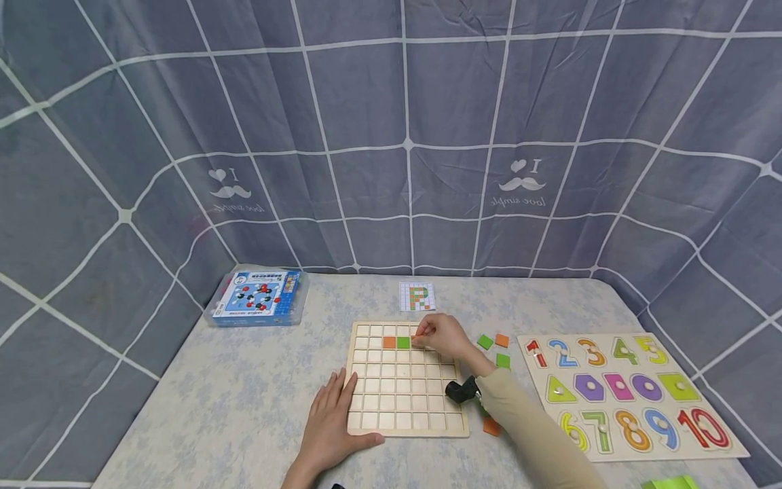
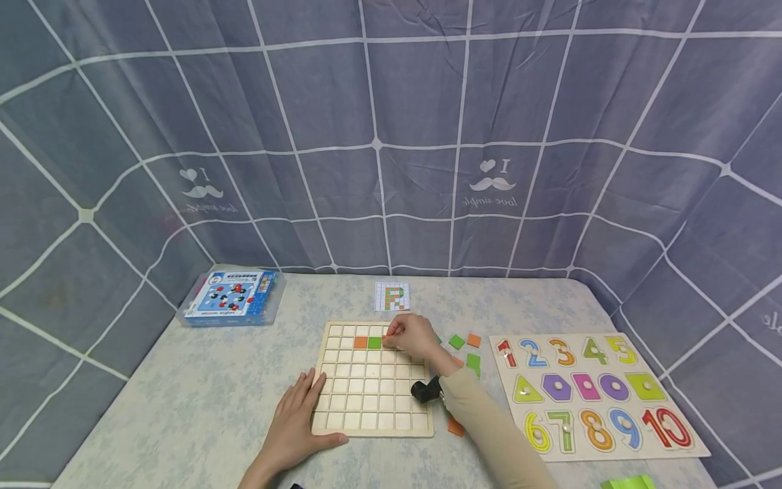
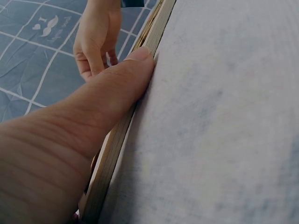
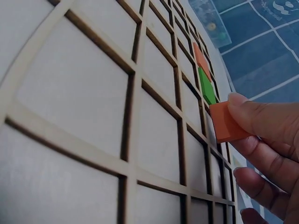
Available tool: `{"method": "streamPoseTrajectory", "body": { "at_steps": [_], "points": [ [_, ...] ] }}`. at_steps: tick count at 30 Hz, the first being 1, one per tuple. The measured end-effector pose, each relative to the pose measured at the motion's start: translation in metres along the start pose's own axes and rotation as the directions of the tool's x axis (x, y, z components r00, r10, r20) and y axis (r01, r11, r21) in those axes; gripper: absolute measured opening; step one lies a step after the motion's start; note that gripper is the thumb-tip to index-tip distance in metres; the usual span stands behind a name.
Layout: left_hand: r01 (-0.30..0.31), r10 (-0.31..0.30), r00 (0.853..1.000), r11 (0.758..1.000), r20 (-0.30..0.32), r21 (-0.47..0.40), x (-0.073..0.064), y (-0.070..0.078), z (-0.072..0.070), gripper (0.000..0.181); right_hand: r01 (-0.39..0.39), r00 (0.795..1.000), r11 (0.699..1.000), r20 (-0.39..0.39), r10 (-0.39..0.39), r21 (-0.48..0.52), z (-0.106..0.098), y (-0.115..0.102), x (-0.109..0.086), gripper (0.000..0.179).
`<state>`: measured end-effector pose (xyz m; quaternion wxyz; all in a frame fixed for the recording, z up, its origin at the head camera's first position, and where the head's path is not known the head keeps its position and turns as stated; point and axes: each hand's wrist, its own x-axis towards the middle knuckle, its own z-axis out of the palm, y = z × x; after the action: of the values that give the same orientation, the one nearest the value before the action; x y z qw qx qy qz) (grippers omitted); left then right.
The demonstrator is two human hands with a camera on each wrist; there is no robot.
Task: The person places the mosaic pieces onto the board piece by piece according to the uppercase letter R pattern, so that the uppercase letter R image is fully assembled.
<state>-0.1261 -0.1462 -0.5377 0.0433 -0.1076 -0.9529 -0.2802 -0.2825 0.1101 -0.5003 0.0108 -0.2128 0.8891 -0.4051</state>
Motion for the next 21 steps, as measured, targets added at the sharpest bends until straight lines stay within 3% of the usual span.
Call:
{"method": "streamPoseTrajectory", "body": {
  "at_steps": [21],
  "points": [
    [-0.001, 0.001, 1.000, 1.000, -0.003, -0.006, -0.0002, 0.0002, -0.0003, 0.117, 0.082, 0.996, 0.986, -0.006, -0.084, -0.146, -0.0003, 0.0000, -0.0026, 0.008]
  ]
}}
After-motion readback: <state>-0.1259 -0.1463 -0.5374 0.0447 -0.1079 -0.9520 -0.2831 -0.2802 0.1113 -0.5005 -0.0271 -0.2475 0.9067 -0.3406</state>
